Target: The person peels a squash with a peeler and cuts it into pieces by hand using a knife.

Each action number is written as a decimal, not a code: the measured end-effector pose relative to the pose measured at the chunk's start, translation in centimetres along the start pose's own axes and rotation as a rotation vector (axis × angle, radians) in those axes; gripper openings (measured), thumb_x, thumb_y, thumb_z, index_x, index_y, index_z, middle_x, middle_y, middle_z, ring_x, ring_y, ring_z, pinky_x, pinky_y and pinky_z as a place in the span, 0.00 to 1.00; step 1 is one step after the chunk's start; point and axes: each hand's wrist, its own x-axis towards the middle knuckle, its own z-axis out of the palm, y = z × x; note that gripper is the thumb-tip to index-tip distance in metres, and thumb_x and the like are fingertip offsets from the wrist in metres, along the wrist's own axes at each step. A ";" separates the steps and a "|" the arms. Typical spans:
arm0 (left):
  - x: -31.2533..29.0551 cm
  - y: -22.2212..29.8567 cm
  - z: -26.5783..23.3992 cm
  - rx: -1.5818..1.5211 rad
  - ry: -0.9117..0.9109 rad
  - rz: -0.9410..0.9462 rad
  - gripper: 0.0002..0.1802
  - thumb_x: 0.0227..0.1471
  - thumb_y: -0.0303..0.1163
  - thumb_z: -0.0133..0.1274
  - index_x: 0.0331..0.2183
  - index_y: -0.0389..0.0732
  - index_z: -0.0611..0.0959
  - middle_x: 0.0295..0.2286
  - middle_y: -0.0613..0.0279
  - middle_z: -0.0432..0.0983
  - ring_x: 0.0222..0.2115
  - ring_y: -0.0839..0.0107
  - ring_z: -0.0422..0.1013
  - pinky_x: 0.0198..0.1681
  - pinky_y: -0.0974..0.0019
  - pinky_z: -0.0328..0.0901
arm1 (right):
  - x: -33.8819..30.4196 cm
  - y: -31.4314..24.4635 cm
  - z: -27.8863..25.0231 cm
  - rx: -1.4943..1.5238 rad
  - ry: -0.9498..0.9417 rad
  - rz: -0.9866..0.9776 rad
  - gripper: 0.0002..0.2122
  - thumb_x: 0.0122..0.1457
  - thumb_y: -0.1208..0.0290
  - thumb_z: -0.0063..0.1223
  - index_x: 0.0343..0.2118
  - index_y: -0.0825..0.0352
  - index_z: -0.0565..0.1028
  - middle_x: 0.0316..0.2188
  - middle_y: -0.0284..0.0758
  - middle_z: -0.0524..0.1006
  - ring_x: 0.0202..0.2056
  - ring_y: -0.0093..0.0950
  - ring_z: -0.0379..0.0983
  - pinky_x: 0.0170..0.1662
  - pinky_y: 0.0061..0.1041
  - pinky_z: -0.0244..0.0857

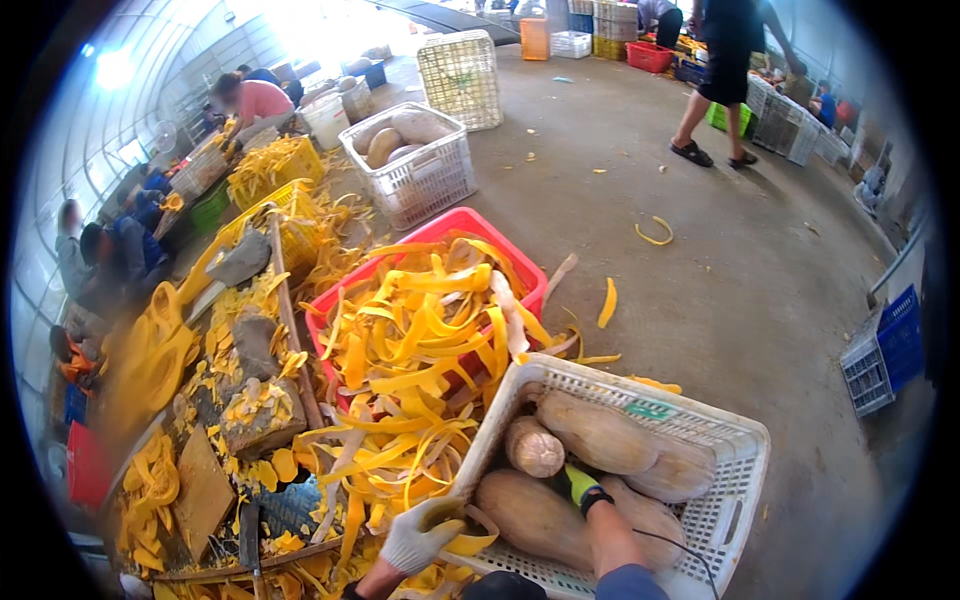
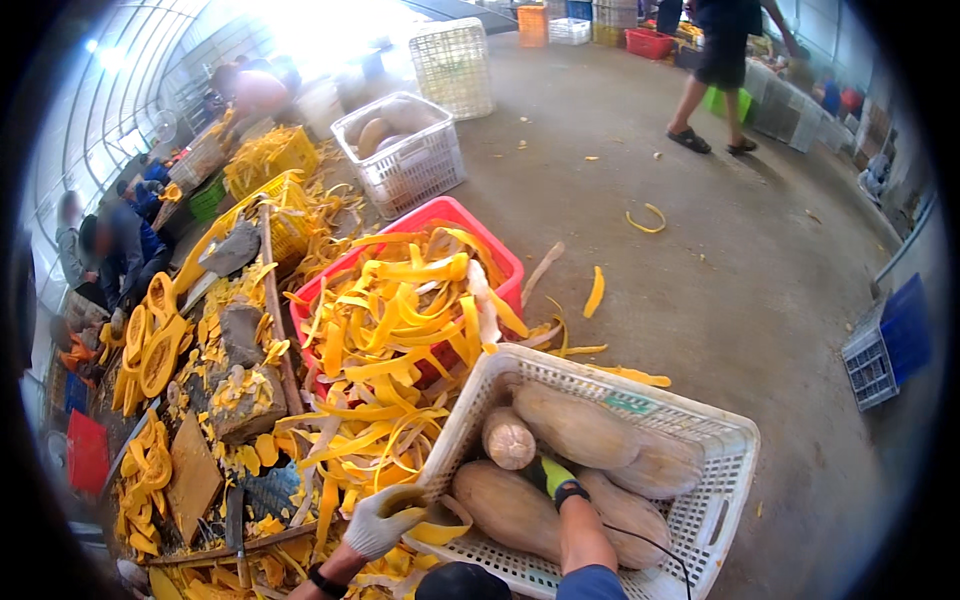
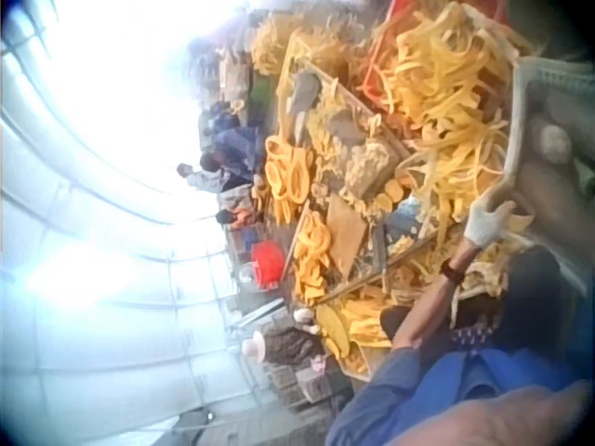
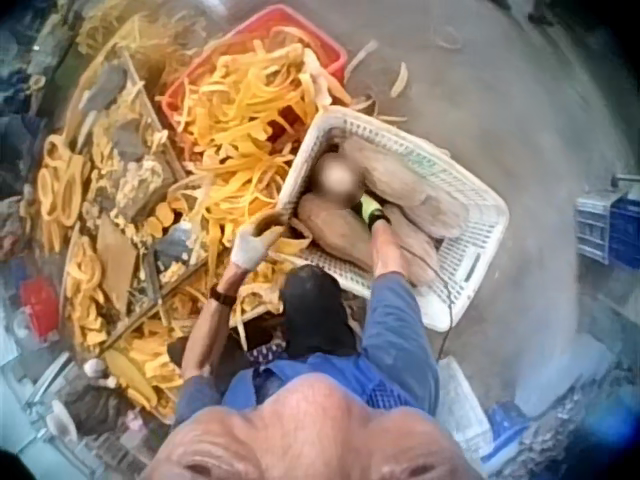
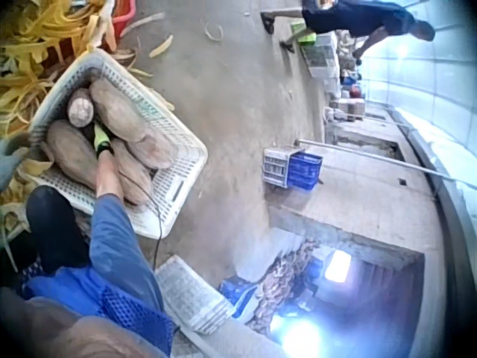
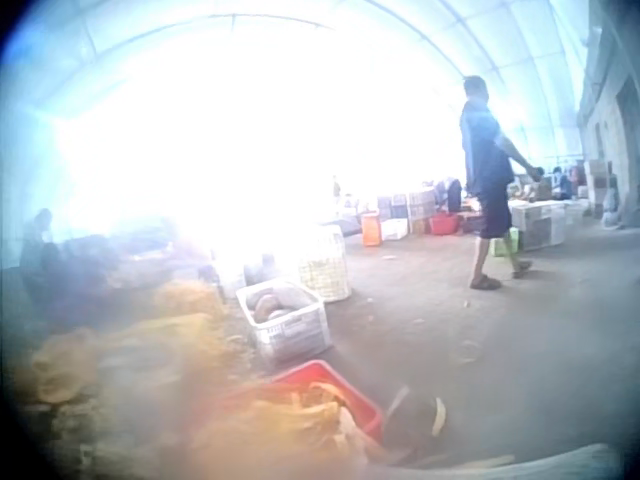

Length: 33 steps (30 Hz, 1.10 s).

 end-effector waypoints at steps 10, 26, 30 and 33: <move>6.4 -1.7 7.9 0.819 -0.190 -0.019 0.38 0.61 0.51 0.56 0.62 0.34 0.72 0.48 0.29 0.78 0.47 0.33 0.78 0.53 0.42 0.73 | -5.2 1.7 -2.5 0.248 -0.026 -0.047 0.20 0.77 0.67 0.33 0.68 0.63 0.68 0.66 0.33 0.71 0.67 0.28 0.63 0.73 0.27 0.53; 9.7 -4.9 12.5 0.132 -0.876 -0.191 0.58 0.55 0.54 0.69 0.72 0.34 0.58 0.63 0.43 0.71 0.64 0.56 0.68 0.68 0.57 0.62 | -28.0 -6.8 -8.8 0.491 0.396 -0.245 0.12 0.69 0.67 0.51 0.42 0.70 0.82 0.39 0.29 0.84 0.39 0.29 0.79 0.49 0.33 0.74; 8.9 -3.8 13.1 0.216 -0.867 -0.042 0.63 0.48 0.50 0.73 0.73 0.35 0.56 0.61 0.42 0.73 0.62 0.52 0.71 0.66 0.56 0.64 | -29.6 -7.1 -7.1 0.537 0.417 -0.211 0.14 0.69 0.63 0.50 0.44 0.69 0.82 0.41 0.30 0.84 0.40 0.30 0.79 0.49 0.34 0.74; 7.0 -2.9 11.7 0.263 -0.815 0.054 0.65 0.45 0.49 0.74 0.73 0.36 0.56 0.60 0.41 0.74 0.61 0.51 0.71 0.65 0.56 0.65 | -29.2 -7.9 -6.7 0.547 0.401 -0.218 0.16 0.68 0.61 0.50 0.45 0.68 0.81 0.42 0.31 0.84 0.41 0.31 0.79 0.50 0.35 0.74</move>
